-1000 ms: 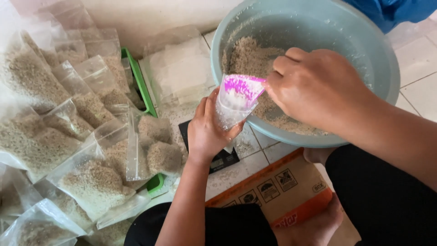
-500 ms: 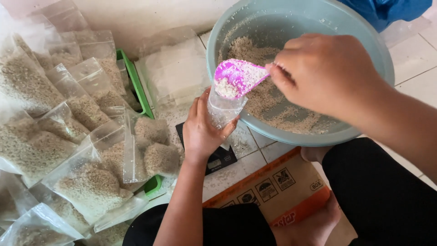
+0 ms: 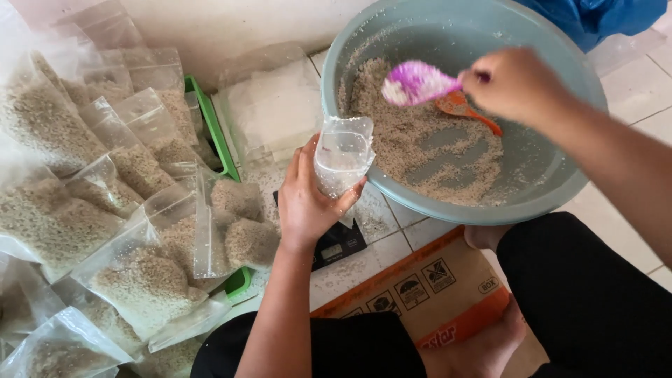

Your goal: Scooping grains from a large basin into small plastic bags and weighing them on a digital scale.

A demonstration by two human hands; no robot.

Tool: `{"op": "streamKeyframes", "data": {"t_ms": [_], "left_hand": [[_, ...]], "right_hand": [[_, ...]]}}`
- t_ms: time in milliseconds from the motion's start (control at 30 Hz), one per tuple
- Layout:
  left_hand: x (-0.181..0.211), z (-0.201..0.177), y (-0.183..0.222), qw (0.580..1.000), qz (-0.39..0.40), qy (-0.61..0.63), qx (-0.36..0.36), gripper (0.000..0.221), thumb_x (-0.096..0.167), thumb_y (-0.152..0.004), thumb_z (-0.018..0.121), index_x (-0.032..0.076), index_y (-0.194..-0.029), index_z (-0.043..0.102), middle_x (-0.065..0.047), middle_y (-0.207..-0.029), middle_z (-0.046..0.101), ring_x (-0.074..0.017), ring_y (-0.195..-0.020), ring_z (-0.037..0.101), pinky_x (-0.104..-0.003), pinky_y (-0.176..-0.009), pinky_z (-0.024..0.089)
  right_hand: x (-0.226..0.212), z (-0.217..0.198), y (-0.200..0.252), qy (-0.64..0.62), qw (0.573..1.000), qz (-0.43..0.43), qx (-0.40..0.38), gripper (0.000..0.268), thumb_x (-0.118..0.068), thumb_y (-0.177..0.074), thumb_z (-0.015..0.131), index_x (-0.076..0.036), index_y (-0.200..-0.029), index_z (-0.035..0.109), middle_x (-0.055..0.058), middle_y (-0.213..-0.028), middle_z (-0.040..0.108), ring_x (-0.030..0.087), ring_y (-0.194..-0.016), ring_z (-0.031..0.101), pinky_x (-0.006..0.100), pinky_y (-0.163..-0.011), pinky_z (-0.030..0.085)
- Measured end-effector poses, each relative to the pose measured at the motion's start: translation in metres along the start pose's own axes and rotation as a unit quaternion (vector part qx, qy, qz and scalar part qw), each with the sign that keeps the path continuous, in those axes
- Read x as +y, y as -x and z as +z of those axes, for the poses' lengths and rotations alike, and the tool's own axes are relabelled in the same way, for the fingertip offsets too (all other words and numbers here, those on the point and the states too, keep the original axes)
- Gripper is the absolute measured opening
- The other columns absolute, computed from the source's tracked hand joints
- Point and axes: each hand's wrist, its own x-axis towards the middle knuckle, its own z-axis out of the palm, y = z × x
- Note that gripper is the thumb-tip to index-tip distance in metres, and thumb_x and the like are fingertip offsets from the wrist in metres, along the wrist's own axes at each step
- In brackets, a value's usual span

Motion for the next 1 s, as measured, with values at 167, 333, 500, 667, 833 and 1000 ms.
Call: {"op": "streamKeyframes", "data": {"t_ms": [167, 333, 500, 667, 833, 1000], "left_hand": [[-0.008, 0.007, 0.005, 1.0, -0.026, 0.002, -0.015, 0.086, 0.052, -0.063, 0.086, 0.014, -0.133, 0.053, -0.008, -0.11, 0.066, -0.0343, -0.094, 0.07, -0.05, -0.072, 0.06], [-0.012, 0.011, 0.009, 0.999, -0.02, -0.029, -0.027, 0.088, 0.053, -0.06, 0.086, 0.013, -0.132, 0.055, -0.008, -0.109, 0.066, -0.035, -0.091, 0.071, -0.051, -0.07, 0.06], [-0.012, 0.016, 0.009, 0.999, -0.018, -0.038, -0.016, 0.086, 0.054, -0.062, 0.086, 0.013, -0.131, 0.056, -0.007, -0.109, 0.066, -0.0327, -0.093, 0.071, -0.05, -0.072, 0.06], [-0.011, 0.015, 0.008, 0.999, -0.008, -0.046, -0.026, 0.086, 0.055, -0.062, 0.086, 0.014, -0.131, 0.057, -0.006, -0.108, 0.066, -0.031, -0.093, 0.071, -0.048, -0.072, 0.06], [-0.006, 0.011, 0.006, 0.998, 0.002, -0.049, -0.047, 0.084, 0.052, -0.063, 0.086, 0.012, -0.131, 0.056, -0.008, -0.106, 0.066, -0.0323, -0.092, 0.07, -0.049, -0.07, 0.06], [-0.007, 0.013, 0.007, 0.996, 0.005, -0.073, -0.055, 0.086, 0.058, -0.062, 0.083, 0.017, -0.132, 0.054, -0.003, -0.107, 0.065, -0.0272, -0.093, 0.07, -0.045, -0.07, 0.06]], "right_hand": [[0.029, 0.059, 0.003, 0.023, 0.986, 0.074, -0.15, 0.037, -0.019, -0.102, 0.047, 0.007, -0.108, 0.071, 0.023, -0.073, 0.068, 0.032, -0.061, 0.066, 0.042, -0.059, 0.051], [0.06, 0.105, 0.004, 0.095, 0.978, 0.05, -0.181, 0.033, -0.017, -0.095, 0.051, 0.006, -0.101, 0.073, 0.024, -0.089, 0.072, 0.038, -0.082, 0.072, 0.047, -0.07, 0.057], [0.026, 0.123, 0.021, 0.051, 0.972, 0.074, -0.218, 0.031, -0.012, -0.093, 0.052, 0.001, -0.108, 0.075, 0.025, -0.104, 0.073, 0.041, -0.105, 0.069, 0.052, -0.09, 0.053], [0.026, 0.126, 0.025, -0.024, 0.97, 0.069, -0.231, 0.031, -0.02, -0.095, 0.051, -0.002, -0.101, 0.075, 0.02, -0.095, 0.074, 0.039, -0.096, 0.07, 0.047, -0.083, 0.055], [0.062, 0.128, 0.019, -0.04, 0.973, 0.083, -0.211, 0.028, -0.02, -0.09, 0.054, -0.002, -0.094, 0.075, 0.021, -0.09, 0.073, 0.04, -0.093, 0.07, 0.048, -0.081, 0.055], [0.087, 0.132, 0.022, -0.098, 0.969, 0.141, -0.175, 0.034, -0.03, -0.095, 0.053, -0.005, -0.099, 0.076, 0.018, -0.082, 0.071, 0.035, -0.081, 0.069, 0.044, -0.074, 0.054]]}}
